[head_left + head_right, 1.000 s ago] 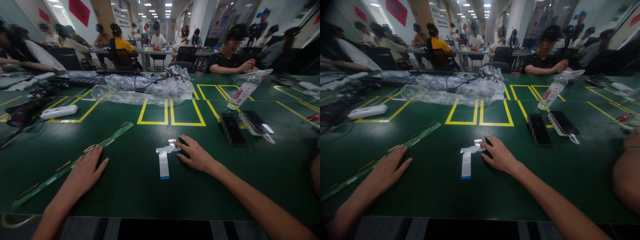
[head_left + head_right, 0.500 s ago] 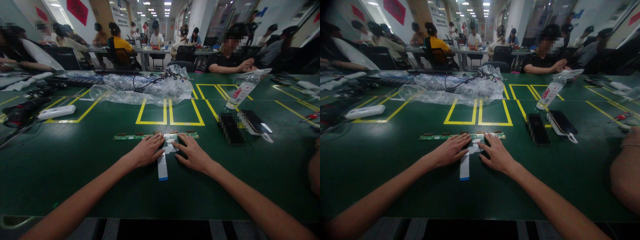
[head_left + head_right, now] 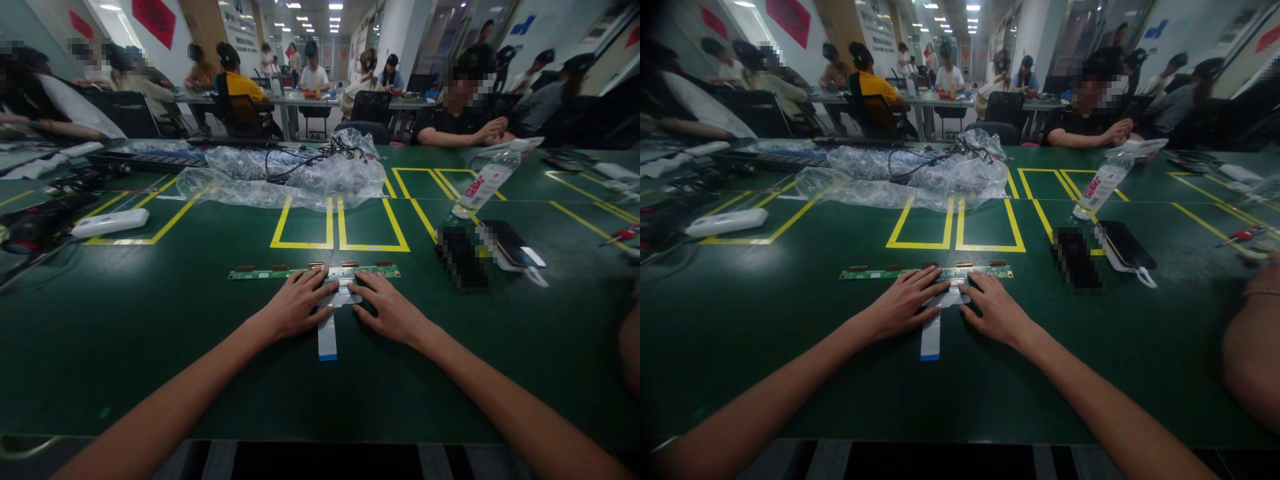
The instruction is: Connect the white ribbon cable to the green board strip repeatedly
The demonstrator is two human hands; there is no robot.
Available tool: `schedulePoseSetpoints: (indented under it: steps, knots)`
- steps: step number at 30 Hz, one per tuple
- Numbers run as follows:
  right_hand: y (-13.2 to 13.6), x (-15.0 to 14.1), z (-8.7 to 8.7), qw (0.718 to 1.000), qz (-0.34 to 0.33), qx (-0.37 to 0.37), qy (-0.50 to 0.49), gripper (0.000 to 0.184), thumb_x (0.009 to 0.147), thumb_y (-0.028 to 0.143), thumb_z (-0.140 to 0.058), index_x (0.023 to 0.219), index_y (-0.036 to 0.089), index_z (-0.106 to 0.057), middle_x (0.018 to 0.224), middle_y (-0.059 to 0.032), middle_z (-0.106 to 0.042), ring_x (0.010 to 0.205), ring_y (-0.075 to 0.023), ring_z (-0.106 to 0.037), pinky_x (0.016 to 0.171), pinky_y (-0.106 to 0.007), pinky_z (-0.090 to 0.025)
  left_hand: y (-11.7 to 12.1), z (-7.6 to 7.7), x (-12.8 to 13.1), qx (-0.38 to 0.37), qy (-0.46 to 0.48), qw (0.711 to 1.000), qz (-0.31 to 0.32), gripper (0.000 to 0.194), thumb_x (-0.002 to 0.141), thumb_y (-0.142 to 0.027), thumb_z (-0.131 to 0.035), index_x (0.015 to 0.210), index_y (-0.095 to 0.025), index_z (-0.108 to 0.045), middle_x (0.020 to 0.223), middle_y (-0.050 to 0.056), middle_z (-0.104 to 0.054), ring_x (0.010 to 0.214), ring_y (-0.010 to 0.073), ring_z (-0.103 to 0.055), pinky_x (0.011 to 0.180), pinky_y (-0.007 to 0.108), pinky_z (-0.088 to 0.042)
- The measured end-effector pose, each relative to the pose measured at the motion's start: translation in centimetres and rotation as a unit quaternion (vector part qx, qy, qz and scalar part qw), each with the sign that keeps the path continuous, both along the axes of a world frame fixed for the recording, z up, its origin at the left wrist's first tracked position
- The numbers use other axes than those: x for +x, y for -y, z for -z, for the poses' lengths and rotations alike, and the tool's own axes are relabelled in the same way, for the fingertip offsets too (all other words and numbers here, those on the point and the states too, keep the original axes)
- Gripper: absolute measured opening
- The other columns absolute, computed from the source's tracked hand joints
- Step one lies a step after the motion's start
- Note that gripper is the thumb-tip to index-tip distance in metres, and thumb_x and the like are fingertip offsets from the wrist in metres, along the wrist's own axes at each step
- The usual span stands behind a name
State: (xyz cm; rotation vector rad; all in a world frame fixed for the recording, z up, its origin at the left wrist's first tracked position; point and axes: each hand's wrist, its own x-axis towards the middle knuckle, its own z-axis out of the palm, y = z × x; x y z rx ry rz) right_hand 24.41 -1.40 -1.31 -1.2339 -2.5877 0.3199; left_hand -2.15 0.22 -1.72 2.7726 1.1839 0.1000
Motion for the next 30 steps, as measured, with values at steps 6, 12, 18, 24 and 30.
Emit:
schedulePoseSetpoints:
  steps: [6,12,18,24,30]
  knots:
    - [-0.23,0.09,-0.21,1.0,0.003,0.004,-0.009,0.048,0.097,0.034,-0.053,0.142,0.017,-0.055,0.15,-0.0167,-0.05,0.142,-0.0324,-0.042,0.117,-0.057,-0.033,0.16,0.07,0.03,-0.002,0.002,1.0,-0.003,0.06,0.103,-0.054,-0.034,0.158,-0.033,-0.025,0.166,0.012,-0.02,0.153,0.0326,-0.02,0.118,0.059,-0.024]
    - [-0.36,0.21,-0.09,1.0,0.002,0.018,-0.014,0.045,0.098,0.033,-0.051,0.139,0.017,-0.06,0.149,-0.017,-0.052,0.139,-0.0331,-0.045,0.115,-0.057,-0.037,0.22,0.27,0.18,0.007,0.01,1.0,-0.006,0.06,0.102,-0.056,-0.033,0.157,-0.032,-0.029,0.165,0.013,-0.023,0.151,0.0347,-0.024,0.117,0.059,-0.026]
    - [-0.26,0.24,-0.05,1.0,0.018,0.019,-0.014,0.046,0.096,0.036,-0.054,0.139,0.02,-0.06,0.153,-0.0151,-0.047,0.14,-0.0347,-0.044,0.112,-0.057,-0.04,0.23,0.47,0.31,0.017,0.01,1.0,-0.008,0.061,0.102,-0.058,-0.033,0.156,-0.031,-0.03,0.165,0.012,-0.025,0.15,0.0346,-0.026,0.117,0.058,-0.026]
    - [-0.43,0.29,0.04,1.0,0.018,0.02,0.0,0.046,0.096,0.037,-0.053,0.138,0.02,-0.06,0.152,-0.015,-0.048,0.139,-0.0352,-0.044,0.111,-0.058,-0.041,0.28,0.43,0.39,0.018,0.009,1.0,-0.011,0.06,0.102,-0.056,-0.033,0.156,-0.031,-0.031,0.164,0.012,-0.027,0.15,0.0353,-0.026,0.116,0.058,-0.027]
    - [-0.52,0.21,0.11,0.999,0.022,0.027,0.016,0.046,0.099,0.036,-0.049,0.139,0.017,-0.059,0.152,-0.0169,-0.047,0.139,-0.035,-0.044,0.111,-0.059,-0.041,0.36,0.22,0.5,0.017,0.009,1.0,-0.013,0.06,0.102,-0.055,-0.033,0.156,-0.03,-0.03,0.164,0.015,-0.027,0.149,0.0361,-0.027,0.116,0.059,-0.027]
